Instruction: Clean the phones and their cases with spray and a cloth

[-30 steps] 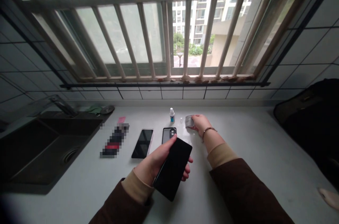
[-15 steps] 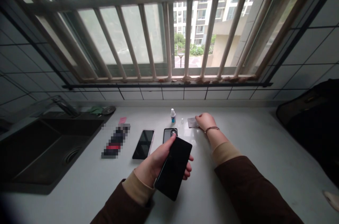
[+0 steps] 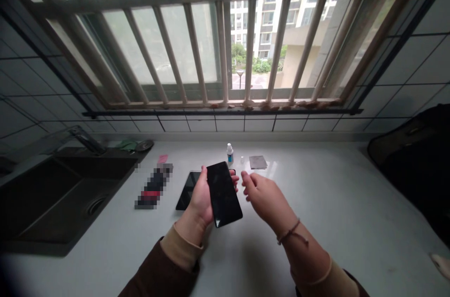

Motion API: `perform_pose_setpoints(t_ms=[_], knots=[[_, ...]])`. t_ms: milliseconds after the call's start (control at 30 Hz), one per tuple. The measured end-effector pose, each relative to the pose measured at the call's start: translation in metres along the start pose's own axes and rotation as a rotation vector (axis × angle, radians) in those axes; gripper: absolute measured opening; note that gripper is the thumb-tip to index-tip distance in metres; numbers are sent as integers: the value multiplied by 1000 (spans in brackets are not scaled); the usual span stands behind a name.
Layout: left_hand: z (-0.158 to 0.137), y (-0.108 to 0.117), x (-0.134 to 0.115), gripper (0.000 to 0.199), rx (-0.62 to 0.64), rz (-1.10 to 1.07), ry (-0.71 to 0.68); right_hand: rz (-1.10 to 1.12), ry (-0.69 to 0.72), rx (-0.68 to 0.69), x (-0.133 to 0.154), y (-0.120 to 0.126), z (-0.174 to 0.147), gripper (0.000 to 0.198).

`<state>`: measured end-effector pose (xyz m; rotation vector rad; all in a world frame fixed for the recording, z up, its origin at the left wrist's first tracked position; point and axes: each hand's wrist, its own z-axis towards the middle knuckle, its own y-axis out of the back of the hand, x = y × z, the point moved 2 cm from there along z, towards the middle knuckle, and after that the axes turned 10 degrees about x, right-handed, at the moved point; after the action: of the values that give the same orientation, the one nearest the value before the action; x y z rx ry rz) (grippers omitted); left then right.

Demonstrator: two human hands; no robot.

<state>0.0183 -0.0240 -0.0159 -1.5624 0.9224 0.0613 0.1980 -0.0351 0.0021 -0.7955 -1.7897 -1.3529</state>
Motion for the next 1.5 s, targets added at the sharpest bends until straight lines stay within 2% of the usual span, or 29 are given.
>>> perform_pose_setpoints(t_ms=[33,100,233,300,367,467,567,633,667,767,900,1100,1200,1300,1400,1500], knots=[[1,0,-1,89,-12,-15,-35,166,-19,100,0,-14,-6,72],[2,1,-1,87,-25,-30,-89,378,8,193,3,-36,-13,77],[5,6,7,85,-66,56,-103,710,50,212,8,-65,-18,73],[7,9,10,84,-84,148,-90,838,32,200,7,-72,-18,69],[8,13,9,82,-122,300,-142,926,12,179,3,-74,-18,67],[5,17,-3,72,-239,769,-336,1025,24,128,-1,-67,-15,67],[1,16,-13,45,-413,1482,-458,1087,93,-17,-5,-53,-13,65],[0,17,-13,28,-528,1846,-381,1099,128,-132,-8,-45,-11,62],[1,19,-10,23,-577,1960,-309,1094,135,-170,-10,-43,-10,62],[5,26,0,19,-638,2118,-111,1043,122,-192,-17,-43,-7,67],[12,32,7,20,-640,2123,-30,968,103,-133,-24,-49,-3,69],[13,31,1,25,-647,1994,-32,789,74,-115,-27,-47,-2,72],[12,29,-3,27,-618,1862,-56,696,53,-105,-28,-45,-2,73],[15,30,-4,28,-532,1697,-89,598,49,-121,-30,-43,-2,71],[22,36,-2,17,-432,1515,-103,460,27,-163,-33,-39,-1,71],[27,43,1,21,-389,1329,-144,338,-29,-135,-35,-38,-1,72]])
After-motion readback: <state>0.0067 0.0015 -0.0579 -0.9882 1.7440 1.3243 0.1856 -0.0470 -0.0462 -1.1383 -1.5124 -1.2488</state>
